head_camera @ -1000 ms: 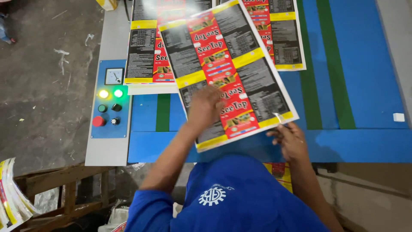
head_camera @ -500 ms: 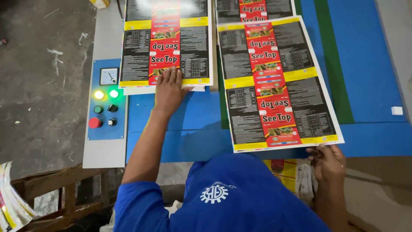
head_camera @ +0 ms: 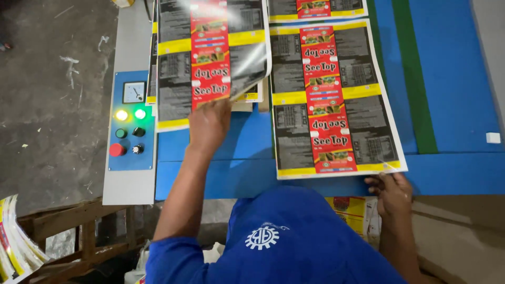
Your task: The person stands at a blue workbench and repeatedly picks up printed sheets from a stack on the right side. They place each sheet onto a growing pile on the left side of the table, aligning them with the existing stack. The sheets feature a red and yellow design with the text 'SeeTop'.
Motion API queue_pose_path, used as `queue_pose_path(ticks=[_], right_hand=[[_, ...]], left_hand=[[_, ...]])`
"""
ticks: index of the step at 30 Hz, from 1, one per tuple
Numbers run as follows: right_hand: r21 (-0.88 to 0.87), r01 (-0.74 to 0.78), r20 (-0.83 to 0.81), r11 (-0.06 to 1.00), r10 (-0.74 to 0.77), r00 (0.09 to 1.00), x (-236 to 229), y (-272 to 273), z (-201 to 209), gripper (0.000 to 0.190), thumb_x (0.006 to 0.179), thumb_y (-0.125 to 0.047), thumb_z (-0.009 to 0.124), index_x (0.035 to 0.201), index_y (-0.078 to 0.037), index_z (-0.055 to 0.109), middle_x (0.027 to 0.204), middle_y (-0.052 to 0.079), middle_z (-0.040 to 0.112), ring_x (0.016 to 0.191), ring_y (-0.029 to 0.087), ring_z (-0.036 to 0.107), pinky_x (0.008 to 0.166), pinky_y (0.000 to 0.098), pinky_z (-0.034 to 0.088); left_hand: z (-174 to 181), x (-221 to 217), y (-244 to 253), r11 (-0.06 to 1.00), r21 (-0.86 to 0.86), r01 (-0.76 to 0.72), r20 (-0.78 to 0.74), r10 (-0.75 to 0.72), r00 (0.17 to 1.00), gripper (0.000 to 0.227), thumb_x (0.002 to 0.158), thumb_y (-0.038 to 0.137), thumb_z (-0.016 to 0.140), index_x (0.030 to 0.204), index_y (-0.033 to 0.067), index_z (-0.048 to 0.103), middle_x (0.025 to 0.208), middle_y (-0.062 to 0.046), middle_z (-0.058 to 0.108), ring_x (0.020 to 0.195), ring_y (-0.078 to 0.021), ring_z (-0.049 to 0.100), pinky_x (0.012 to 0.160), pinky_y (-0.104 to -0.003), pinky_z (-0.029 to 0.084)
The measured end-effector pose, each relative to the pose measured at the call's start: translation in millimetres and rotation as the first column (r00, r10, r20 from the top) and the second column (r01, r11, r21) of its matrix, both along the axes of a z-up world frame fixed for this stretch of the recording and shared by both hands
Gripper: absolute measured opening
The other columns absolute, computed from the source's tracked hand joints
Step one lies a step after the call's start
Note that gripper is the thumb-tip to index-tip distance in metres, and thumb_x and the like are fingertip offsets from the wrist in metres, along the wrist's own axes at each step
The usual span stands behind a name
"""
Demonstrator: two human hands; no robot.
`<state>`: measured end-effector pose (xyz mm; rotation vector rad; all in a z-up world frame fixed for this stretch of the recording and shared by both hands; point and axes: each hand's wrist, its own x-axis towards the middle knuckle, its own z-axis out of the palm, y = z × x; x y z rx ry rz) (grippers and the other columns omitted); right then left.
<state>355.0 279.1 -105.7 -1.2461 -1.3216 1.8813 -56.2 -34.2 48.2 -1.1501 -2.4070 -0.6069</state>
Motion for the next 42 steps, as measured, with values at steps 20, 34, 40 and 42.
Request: queue_pose_path(ticks=[20, 34, 40, 42], right_hand=[[-0.026, -0.259, -0.004, 0.965, 0.259, 0.966, -117, 4, 19, 0.046, 0.098, -0.019, 0.06, 0.143, -0.007, 0.054, 0.108, 0.015, 0.075, 0.081, 0.02, 0.072, 0.06, 0.0304, 0.052], [-0.054, -0.387, -0.191, 0.921, 0.371, 0.909, -102, -37, 18, 0.022, 0.101, -0.015, 0.061, 0.121, -0.006, 0.061, 0.103, 0.008, 0.074, 0.08, 0.018, 0.072, 0.055, 0.0322, 0.054], [-0.001, -0.165, -0.141, 0.986, 0.163, 0.976, -52, -11, 15, 0.022, 0.103, -0.013, 0.061, 0.125, -0.008, 0.06, 0.102, 0.007, 0.072, 0.075, 0.017, 0.067, 0.055, 0.0313, 0.053], [0.008, -0.1, -0.158, 0.995, 0.1, 0.982, -33, 1, 0, 0.019, 0.106, -0.013, 0.061, 0.124, -0.006, 0.06, 0.102, 0.008, 0.071, 0.078, 0.016, 0.067, 0.058, 0.0316, 0.054]], left_hand=[[-16, 73, 13, 0.941, 0.256, 0.223, 0.153, -0.267, 0.951, 0.017, 0.096, 0.018, 0.069, 0.108, 0.0058, 0.074, 0.107, -0.014, 0.074, 0.093, -0.0341, 0.072, 0.077, -0.046, 0.058], [-25, 80, 59, 0.869, 0.116, 0.48, 0.156, -0.493, 0.856, 0.041, 0.082, 0.029, 0.078, 0.112, 0.0021, 0.07, 0.118, -0.02, 0.069, 0.111, -0.0383, 0.065, 0.094, -0.051, 0.052], [-68, -27, 26, 0.981, 0.068, 0.184, 0.235, -0.195, 0.952, 0.04, 0.094, 0.026, 0.072, 0.127, 0.0043, 0.067, 0.133, -0.016, 0.067, 0.125, -0.0363, 0.063, 0.106, -0.048, 0.051], [-73, -45, 19, 0.996, -0.091, 0.021, -0.035, -0.024, 0.999, 0.062, 0.096, 0.039, 0.069, 0.143, -0.0007, 0.057, 0.147, -0.025, 0.055, 0.135, -0.0418, 0.051, 0.109, -0.055, 0.04]])
